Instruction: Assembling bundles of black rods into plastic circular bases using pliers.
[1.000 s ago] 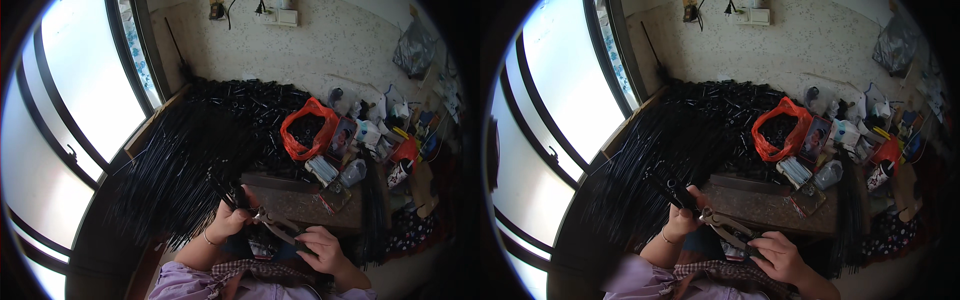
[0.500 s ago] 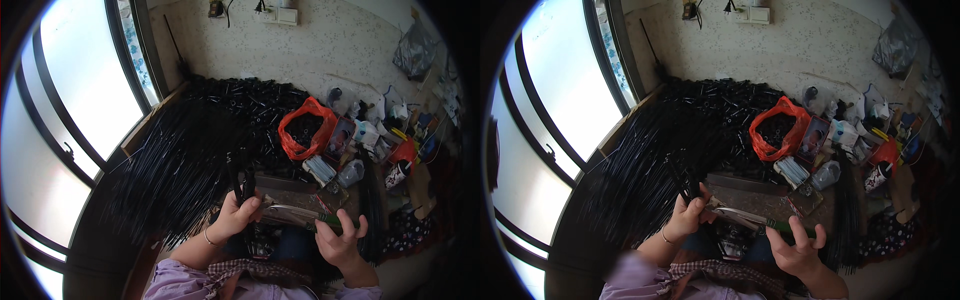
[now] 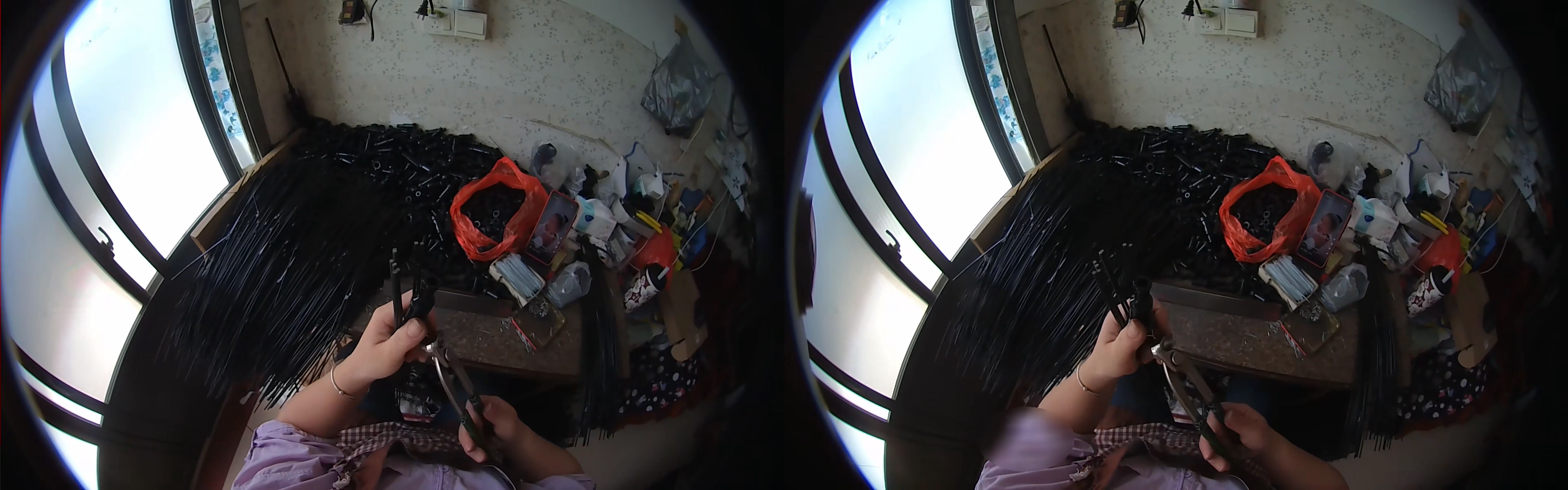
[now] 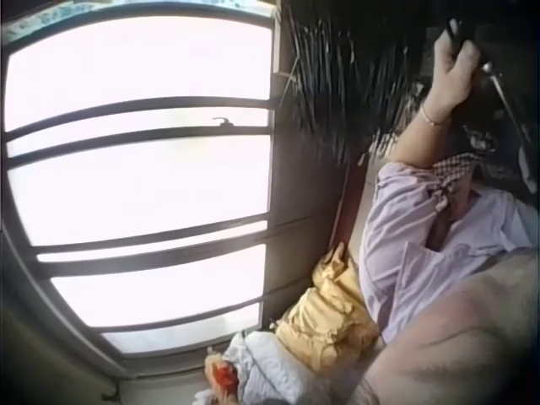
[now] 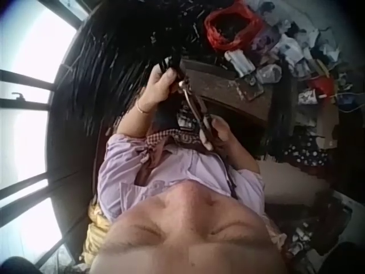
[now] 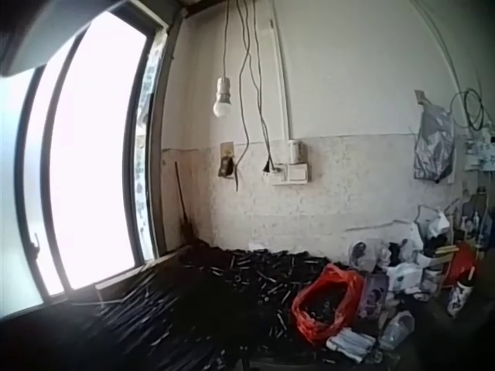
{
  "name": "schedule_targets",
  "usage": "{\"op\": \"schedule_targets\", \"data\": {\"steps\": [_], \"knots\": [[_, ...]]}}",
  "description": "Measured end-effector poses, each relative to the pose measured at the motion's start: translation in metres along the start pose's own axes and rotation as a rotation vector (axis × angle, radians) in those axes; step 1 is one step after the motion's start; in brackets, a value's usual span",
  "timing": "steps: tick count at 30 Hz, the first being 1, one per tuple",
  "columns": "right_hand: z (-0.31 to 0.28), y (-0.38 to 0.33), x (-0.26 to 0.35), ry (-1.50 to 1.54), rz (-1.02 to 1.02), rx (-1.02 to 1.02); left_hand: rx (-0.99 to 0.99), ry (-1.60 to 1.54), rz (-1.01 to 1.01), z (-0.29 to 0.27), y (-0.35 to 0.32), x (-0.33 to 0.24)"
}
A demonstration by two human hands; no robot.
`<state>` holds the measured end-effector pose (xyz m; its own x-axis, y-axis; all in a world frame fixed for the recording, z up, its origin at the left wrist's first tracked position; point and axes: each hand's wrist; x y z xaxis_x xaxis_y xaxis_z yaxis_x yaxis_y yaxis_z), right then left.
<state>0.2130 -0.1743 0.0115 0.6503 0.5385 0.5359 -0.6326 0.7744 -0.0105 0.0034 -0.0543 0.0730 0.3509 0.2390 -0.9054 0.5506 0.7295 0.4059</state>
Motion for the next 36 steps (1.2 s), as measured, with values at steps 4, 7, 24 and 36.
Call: {"op": "schedule_targets", "data": {"steps": [4, 7, 24, 36], "knots": [[0.002, 0.009, -0.007, -0.039, 0.154, 0.094, -0.010, -0.091, -0.087, 0.011, 0.004, 0.002], [0.027, 0.022, 0.017, -1.173, -0.364, -0.405, -0.077, 0.027, -0.042, 0.009, 0.005, -0.003], [0.011, 0.020, 0.031, -1.825, -0.944, -0.443, -0.057, 0.253, -0.010, -0.003, 0.007, -0.010], [0.036, 0.026, 0.007, -1.344, -0.459, -0.494, 0.020, 0.213, -0.035, -0.001, 0.007, -0.012]]}}
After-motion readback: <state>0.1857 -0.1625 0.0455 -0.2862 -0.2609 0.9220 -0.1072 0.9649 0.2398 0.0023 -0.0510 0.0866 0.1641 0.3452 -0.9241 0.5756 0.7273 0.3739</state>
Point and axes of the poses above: each hand's wrist, its own y-axis towards the middle knuckle, its own z-axis out of the palm, x = y × z, and after that the axes turned 11 degrees about y, right-handed
